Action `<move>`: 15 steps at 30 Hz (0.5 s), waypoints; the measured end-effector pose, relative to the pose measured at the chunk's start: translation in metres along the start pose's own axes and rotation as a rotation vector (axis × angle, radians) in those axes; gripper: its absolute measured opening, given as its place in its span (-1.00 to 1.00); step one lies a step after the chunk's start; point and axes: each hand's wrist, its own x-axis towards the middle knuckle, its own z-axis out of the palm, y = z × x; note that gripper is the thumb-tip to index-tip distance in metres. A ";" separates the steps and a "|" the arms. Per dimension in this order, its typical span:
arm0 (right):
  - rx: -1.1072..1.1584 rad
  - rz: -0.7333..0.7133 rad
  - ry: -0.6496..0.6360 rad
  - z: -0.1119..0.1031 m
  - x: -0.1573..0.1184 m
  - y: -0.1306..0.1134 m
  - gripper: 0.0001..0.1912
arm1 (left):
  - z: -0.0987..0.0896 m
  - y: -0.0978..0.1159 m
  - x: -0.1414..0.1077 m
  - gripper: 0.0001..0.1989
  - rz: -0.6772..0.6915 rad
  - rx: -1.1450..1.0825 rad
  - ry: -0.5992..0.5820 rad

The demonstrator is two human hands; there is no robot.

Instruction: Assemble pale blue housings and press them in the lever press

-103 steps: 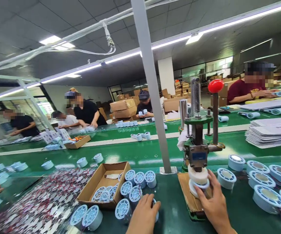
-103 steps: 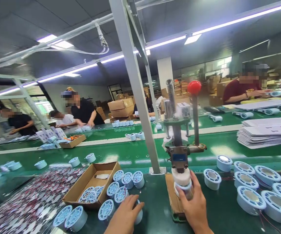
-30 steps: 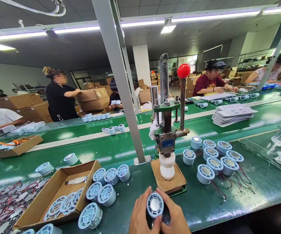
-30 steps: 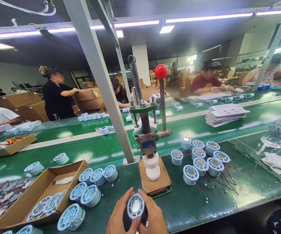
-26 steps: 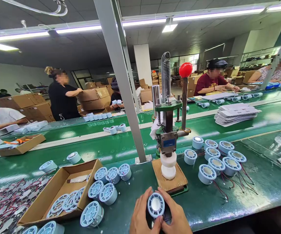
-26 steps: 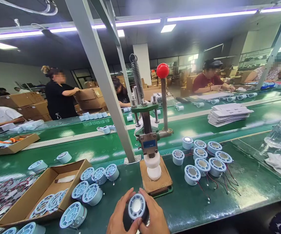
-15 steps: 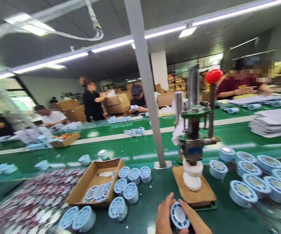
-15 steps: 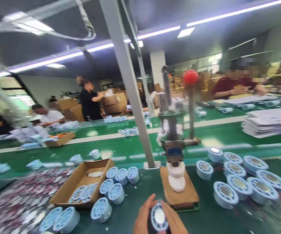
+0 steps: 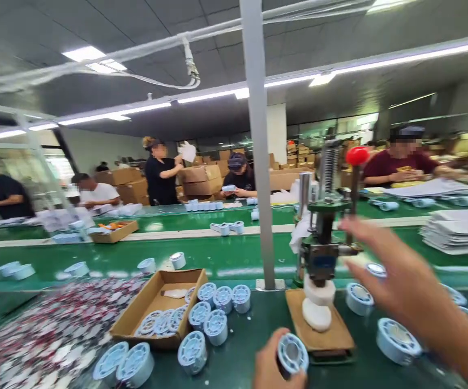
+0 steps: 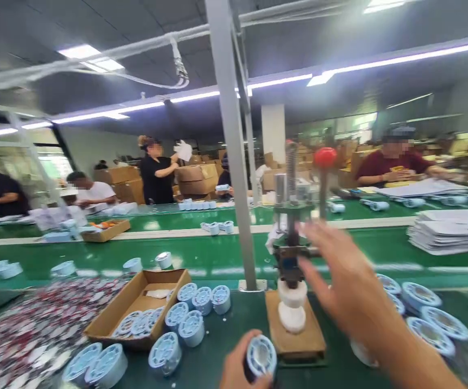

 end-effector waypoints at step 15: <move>0.276 0.269 0.195 0.012 0.186 0.076 -0.69 | 0.047 0.063 0.094 -0.47 0.205 -0.320 -0.232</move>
